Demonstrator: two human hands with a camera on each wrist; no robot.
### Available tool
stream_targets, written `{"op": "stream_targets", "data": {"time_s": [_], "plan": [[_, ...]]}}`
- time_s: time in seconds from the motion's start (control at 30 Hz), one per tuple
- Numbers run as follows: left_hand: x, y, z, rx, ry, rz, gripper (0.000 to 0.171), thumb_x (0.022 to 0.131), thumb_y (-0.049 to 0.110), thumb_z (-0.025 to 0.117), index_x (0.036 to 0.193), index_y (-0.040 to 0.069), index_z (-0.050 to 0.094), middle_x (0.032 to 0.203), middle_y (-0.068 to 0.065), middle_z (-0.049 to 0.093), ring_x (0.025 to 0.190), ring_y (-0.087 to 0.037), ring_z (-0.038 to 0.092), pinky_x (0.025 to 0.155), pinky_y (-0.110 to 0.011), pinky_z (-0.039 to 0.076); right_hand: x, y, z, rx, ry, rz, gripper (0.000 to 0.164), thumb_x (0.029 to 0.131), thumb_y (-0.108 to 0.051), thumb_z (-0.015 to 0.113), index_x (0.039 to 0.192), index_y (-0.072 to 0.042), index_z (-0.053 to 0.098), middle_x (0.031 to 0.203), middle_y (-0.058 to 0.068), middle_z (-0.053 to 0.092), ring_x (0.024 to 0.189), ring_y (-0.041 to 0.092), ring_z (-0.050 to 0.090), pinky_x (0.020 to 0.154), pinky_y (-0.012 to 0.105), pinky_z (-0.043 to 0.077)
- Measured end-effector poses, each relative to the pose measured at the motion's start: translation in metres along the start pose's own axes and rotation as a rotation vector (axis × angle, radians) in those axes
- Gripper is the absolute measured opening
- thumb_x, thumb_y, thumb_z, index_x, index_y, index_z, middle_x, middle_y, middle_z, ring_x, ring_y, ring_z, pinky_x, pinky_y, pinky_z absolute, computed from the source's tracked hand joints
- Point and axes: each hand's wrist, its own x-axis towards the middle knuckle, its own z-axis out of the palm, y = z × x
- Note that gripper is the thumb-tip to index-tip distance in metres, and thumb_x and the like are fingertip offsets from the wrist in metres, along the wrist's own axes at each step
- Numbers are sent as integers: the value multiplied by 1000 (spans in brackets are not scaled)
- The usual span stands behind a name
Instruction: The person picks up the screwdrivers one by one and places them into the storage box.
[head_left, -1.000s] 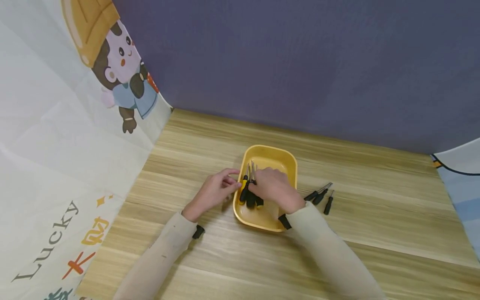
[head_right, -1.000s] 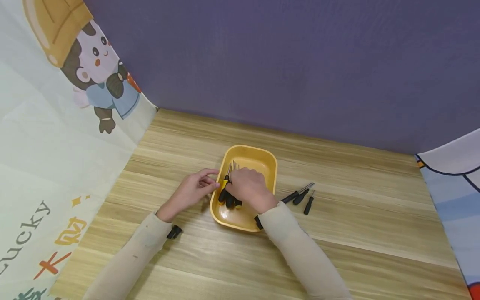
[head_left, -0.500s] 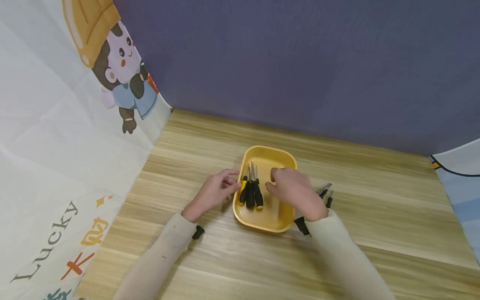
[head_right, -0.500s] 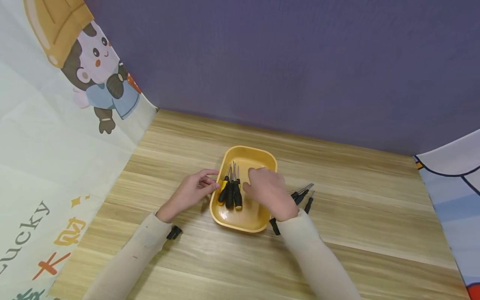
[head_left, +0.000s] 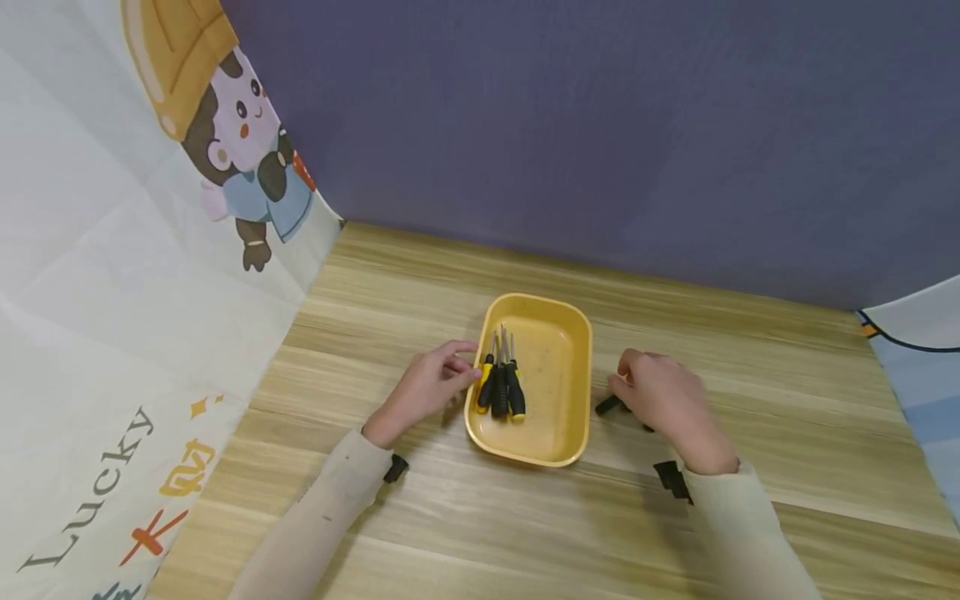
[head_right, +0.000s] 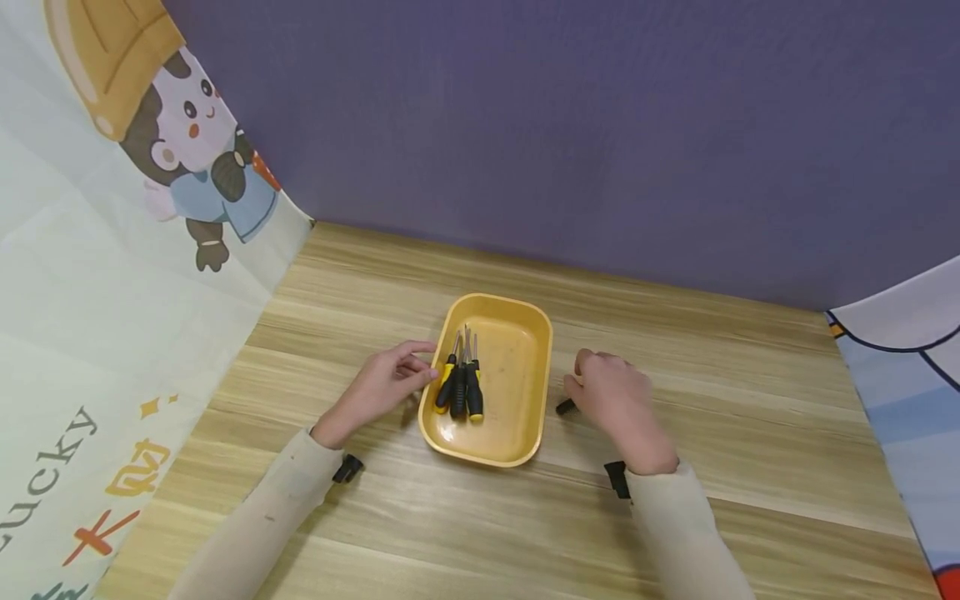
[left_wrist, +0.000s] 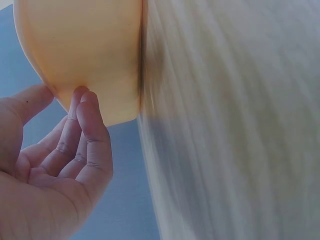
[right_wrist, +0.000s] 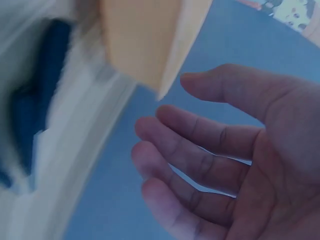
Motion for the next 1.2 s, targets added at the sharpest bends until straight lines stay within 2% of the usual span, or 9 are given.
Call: {"op": "stream_targets", "data": {"time_s": [0.13, 0.2, 0.3, 0.4, 0.57, 0.83, 1.2], "plan": [[0, -1, 0, 0, 0, 2, 44, 95, 18, 72, 135, 6, 59, 96, -5, 71, 78, -25, 70, 65, -27, 59, -8, 22, 9, 11, 0, 32, 20, 98, -20, 63, 99, -1, 64, 79, 6, 62, 55, 17, 52, 45, 33, 44], [0, -1, 0, -2, -1, 3, 44, 95, 18, 72, 135, 6, 59, 96, -5, 71, 78, -25, 70, 65, -29, 60, -12, 32, 14, 10, 3, 50, 18, 98, -18, 62, 90, -2, 62, 71, 3, 57, 52, 16, 47, 43, 31, 39], [-1, -2, 0, -6, -3, -1, 43, 95, 18, 72, 135, 7, 59, 96, -5, 71, 77, -25, 70, 64, -31, 60, -17, 47, 22, 24, 8, 91, 27, 98, -17, 60, 73, -8, 52, 59, 0, 43, 48, 15, 38, 43, 29, 32], [-1, -3, 0, -7, -2, -8, 44, 95, 19, 72, 135, 8, 59, 95, -4, 71, 77, -25, 70, 65, -34, 61, -19, 58, 29, 41, -15, 147, 37, 99, -21, 59, 65, -13, 44, 57, -1, 38, 49, 15, 35, 43, 28, 30], [-1, -2, 0, -6, 1, -14, 44, 94, 18, 72, 135, 8, 59, 95, -4, 71, 77, -24, 70, 65, -36, 61, -19, 69, 38, 48, -75, 209, 37, 100, -30, 56, 68, -14, 51, 60, 2, 46, 52, 18, 42, 44, 31, 33], [-1, 1, 0, 27, 14, -13, 44, 94, 20, 73, 134, 9, 60, 96, -3, 72, 81, -15, 69, 69, -27, 59, -18, 75, 46, 60, -104, 244, 42, 101, -35, 53, 65, -14, 48, 59, 2, 43, 50, 17, 39, 43, 30, 32], [0, 0, 0, 48, 18, -9, 44, 94, 20, 73, 134, 9, 60, 96, -3, 72, 82, -14, 68, 69, -26, 59, -15, 77, 49, 85, -114, 262, 43, 100, -31, 52, 61, -15, 46, 55, 0, 42, 47, 14, 37, 41, 27, 31]]}}
